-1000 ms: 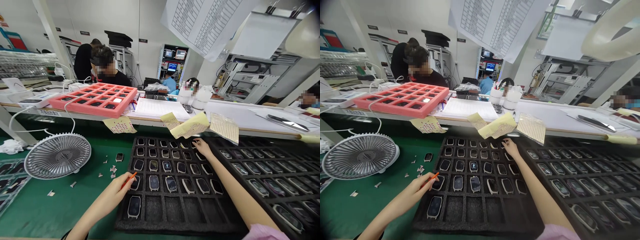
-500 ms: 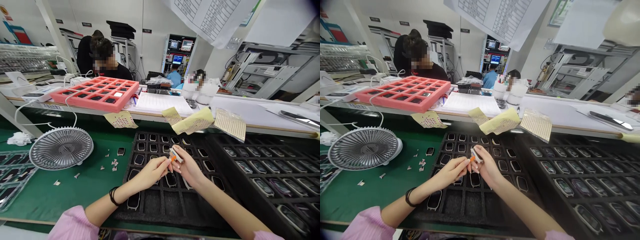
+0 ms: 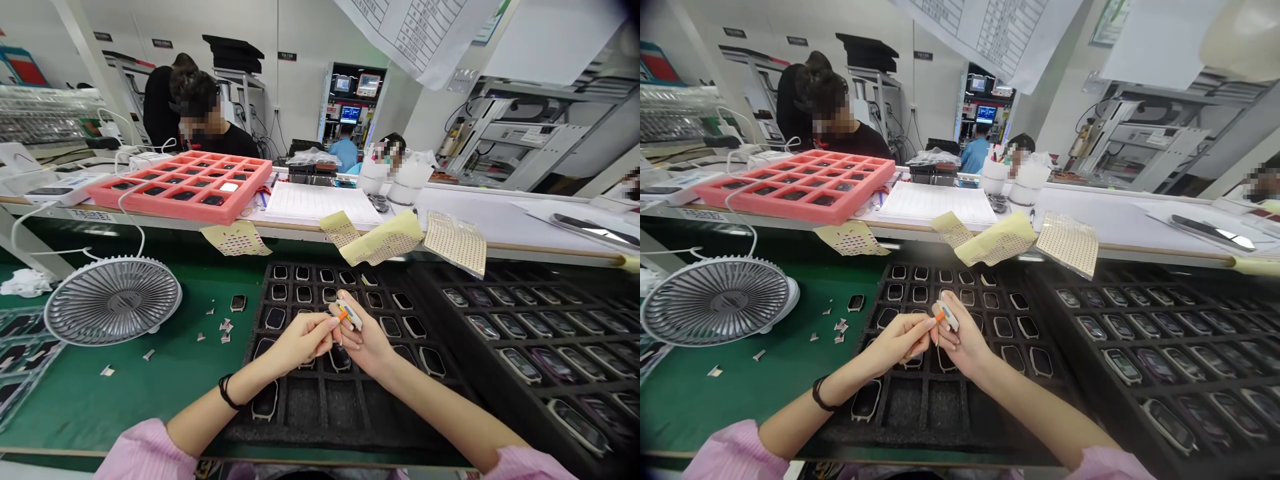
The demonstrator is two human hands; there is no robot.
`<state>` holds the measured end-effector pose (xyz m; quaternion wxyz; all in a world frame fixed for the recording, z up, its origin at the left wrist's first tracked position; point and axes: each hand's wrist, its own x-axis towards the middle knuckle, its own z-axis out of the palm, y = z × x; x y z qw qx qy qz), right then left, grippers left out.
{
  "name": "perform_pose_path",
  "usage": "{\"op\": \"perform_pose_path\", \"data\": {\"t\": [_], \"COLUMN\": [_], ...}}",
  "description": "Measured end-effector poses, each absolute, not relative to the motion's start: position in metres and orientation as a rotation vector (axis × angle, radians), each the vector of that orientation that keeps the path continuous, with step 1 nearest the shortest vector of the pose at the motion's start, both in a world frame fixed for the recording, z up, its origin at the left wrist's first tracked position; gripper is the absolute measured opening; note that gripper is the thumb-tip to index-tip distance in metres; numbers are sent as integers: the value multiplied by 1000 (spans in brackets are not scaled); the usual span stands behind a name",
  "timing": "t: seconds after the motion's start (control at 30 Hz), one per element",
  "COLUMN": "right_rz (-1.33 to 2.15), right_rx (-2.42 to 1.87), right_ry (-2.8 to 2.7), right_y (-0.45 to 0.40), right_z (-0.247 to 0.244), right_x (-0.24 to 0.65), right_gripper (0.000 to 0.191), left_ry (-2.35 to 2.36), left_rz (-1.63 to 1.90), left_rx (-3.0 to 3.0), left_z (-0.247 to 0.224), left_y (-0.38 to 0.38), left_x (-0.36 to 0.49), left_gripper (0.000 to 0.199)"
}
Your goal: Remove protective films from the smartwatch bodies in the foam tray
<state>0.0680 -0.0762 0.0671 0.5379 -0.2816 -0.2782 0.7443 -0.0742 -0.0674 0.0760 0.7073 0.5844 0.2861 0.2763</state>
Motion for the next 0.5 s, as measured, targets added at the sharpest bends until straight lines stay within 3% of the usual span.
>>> {"op": "perform_pose_path", "data": {"t": [0.17,0.33,0.5], "right_rz": [1788,1563,1364], "right_rx": [-665,-765,-922], "right_ry": [-592,-750,-1011], "right_y": [-73,-72,-69], "right_z": [69,67,56], "right_x": [66,65,59], "right_gripper": [38,24,32], "left_ry": [617,689,760], "left_rz": [664,744,770], "left_rx": [1239,1226,1357], "left_z": [71,70,70], "left_y": [-67,-60,-56], "left_x": [-74,-73,-69], "left_gripper": [45,47,45]}}
